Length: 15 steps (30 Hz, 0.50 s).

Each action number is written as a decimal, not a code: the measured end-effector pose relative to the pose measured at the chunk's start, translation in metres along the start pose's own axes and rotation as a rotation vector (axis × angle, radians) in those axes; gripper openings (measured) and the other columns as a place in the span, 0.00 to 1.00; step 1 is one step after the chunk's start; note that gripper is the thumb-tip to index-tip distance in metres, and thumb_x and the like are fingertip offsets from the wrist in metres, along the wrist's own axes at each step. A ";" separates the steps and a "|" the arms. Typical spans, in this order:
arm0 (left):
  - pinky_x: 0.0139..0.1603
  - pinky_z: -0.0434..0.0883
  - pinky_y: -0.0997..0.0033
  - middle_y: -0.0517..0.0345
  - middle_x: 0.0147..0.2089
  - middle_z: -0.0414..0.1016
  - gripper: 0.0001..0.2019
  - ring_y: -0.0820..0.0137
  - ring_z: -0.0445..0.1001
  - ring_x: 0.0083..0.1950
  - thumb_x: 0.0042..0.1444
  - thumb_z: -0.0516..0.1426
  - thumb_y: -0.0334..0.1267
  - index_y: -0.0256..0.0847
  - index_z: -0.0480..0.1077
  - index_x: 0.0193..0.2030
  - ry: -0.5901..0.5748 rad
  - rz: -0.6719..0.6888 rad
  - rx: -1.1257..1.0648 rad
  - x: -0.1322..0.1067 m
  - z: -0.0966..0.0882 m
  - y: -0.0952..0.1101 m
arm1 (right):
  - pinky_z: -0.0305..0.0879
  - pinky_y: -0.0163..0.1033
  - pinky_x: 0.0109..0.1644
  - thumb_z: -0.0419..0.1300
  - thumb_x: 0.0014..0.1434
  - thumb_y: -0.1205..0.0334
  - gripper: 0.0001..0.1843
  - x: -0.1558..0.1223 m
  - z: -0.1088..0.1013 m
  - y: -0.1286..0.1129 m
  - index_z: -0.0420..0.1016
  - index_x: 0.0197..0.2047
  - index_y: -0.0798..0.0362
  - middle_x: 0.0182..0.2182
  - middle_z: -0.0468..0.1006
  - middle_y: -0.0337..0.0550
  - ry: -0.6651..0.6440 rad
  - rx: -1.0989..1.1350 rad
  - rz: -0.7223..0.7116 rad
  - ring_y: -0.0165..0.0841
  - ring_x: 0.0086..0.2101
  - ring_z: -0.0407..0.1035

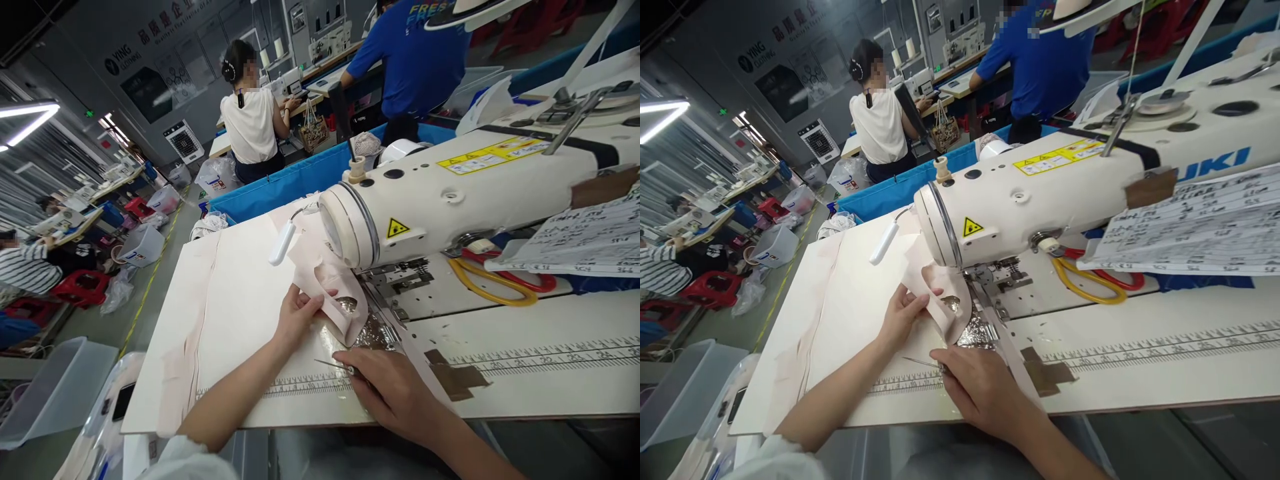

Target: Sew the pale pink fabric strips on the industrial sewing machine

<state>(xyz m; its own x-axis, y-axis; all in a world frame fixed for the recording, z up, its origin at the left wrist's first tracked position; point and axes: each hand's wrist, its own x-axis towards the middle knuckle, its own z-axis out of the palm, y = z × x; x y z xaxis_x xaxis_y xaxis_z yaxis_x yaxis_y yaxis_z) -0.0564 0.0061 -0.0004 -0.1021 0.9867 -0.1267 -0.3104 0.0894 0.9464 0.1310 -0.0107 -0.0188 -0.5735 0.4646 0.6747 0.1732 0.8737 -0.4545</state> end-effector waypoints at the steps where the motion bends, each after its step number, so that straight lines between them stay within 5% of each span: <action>1: 0.46 0.77 0.53 0.44 0.44 0.81 0.29 0.55 0.81 0.42 0.49 0.69 0.46 0.37 0.64 0.54 0.005 -0.016 0.001 0.009 -0.002 0.006 | 0.74 0.37 0.35 0.47 0.65 0.71 0.16 0.001 -0.001 0.000 0.66 0.53 0.50 0.36 0.83 0.44 0.000 -0.005 -0.001 0.35 0.33 0.79; 3: 0.48 0.77 0.55 0.46 0.42 0.81 0.23 0.55 0.81 0.44 0.50 0.66 0.42 0.35 0.68 0.50 0.099 -0.012 0.009 0.038 -0.009 0.029 | 0.74 0.37 0.36 0.47 0.64 0.72 0.17 0.002 -0.001 -0.001 0.65 0.53 0.50 0.37 0.83 0.43 -0.003 -0.006 0.004 0.35 0.34 0.79; 6: 0.50 0.75 0.68 0.50 0.39 0.79 0.10 0.62 0.80 0.48 0.60 0.57 0.39 0.34 0.69 0.42 0.427 0.090 0.049 0.097 -0.031 0.081 | 0.74 0.36 0.36 0.47 0.65 0.72 0.17 0.002 -0.001 -0.002 0.66 0.53 0.49 0.38 0.83 0.43 -0.004 -0.006 0.010 0.34 0.35 0.79; 9: 0.47 0.73 0.75 0.52 0.39 0.77 0.12 0.68 0.79 0.49 0.68 0.47 0.39 0.36 0.68 0.42 0.522 0.115 0.088 0.137 -0.060 0.125 | 0.74 0.36 0.33 0.47 0.65 0.72 0.16 0.001 0.000 0.001 0.68 0.52 0.51 0.37 0.83 0.44 0.019 -0.015 0.009 0.35 0.34 0.79; 12: 0.44 0.73 0.73 0.48 0.38 0.77 0.14 0.68 0.80 0.43 0.68 0.46 0.37 0.33 0.70 0.39 0.508 0.078 0.177 0.129 -0.085 0.140 | 0.74 0.35 0.32 0.48 0.65 0.71 0.16 0.000 0.002 0.005 0.71 0.52 0.52 0.37 0.83 0.45 0.014 -0.002 0.022 0.35 0.33 0.79; 15: 0.45 0.73 0.70 0.47 0.42 0.79 0.08 0.66 0.81 0.40 0.62 0.56 0.36 0.32 0.74 0.40 0.445 0.066 0.274 0.078 -0.111 0.139 | 0.75 0.34 0.34 0.50 0.65 0.70 0.16 -0.001 0.005 0.010 0.73 0.51 0.51 0.38 0.84 0.43 -0.029 0.037 0.010 0.34 0.34 0.80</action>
<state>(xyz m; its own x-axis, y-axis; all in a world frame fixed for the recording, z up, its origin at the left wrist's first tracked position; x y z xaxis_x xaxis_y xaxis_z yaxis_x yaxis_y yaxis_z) -0.2120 0.0800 0.0882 -0.5229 0.8437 -0.1216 -0.0373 0.1199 0.9921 0.1291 -0.0033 -0.0270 -0.5951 0.4687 0.6528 0.1496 0.8627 -0.4831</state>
